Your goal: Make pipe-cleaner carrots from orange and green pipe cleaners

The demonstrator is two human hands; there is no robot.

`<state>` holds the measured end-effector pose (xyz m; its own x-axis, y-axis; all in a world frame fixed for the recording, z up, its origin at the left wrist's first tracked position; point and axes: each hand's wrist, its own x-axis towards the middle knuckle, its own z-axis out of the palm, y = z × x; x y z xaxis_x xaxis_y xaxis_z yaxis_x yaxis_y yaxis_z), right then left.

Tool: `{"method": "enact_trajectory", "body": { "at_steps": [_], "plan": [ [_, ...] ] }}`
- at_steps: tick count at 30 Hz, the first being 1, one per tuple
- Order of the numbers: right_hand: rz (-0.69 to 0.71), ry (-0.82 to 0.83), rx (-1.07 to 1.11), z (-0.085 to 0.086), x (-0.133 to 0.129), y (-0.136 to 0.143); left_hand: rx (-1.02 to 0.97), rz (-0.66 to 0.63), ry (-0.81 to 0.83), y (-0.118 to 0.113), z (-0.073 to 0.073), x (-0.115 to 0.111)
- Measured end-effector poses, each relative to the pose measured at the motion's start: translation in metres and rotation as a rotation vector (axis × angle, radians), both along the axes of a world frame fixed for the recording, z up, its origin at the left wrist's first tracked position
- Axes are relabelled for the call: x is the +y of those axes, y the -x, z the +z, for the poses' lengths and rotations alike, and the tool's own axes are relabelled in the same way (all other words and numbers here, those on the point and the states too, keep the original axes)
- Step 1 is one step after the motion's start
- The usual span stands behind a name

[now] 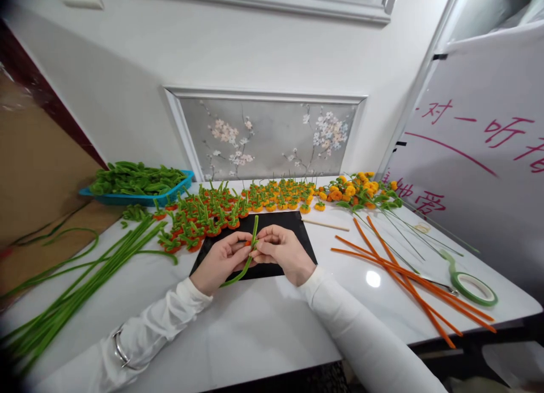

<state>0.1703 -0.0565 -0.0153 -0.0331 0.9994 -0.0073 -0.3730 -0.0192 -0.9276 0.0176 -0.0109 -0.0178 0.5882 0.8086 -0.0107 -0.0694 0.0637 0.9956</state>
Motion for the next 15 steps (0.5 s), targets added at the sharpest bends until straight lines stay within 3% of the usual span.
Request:
{"method": "enact_trajectory", "body": {
  "at_steps": [3,10,15],
  "plan": [
    [-0.042,-0.023,-0.062,-0.002,0.0,0.001,-0.01,-0.013,-0.008,-0.002,0.0,-0.004],
    [-0.153,-0.307,-0.613,-0.013,0.006,-0.008,-0.054,-0.009,0.079,-0.001,-0.001,-0.004],
    [-0.196,-0.374,-0.829,-0.014,0.006,-0.013,-0.028,-0.042,0.063,-0.001,0.0,-0.005]
  ]
}}
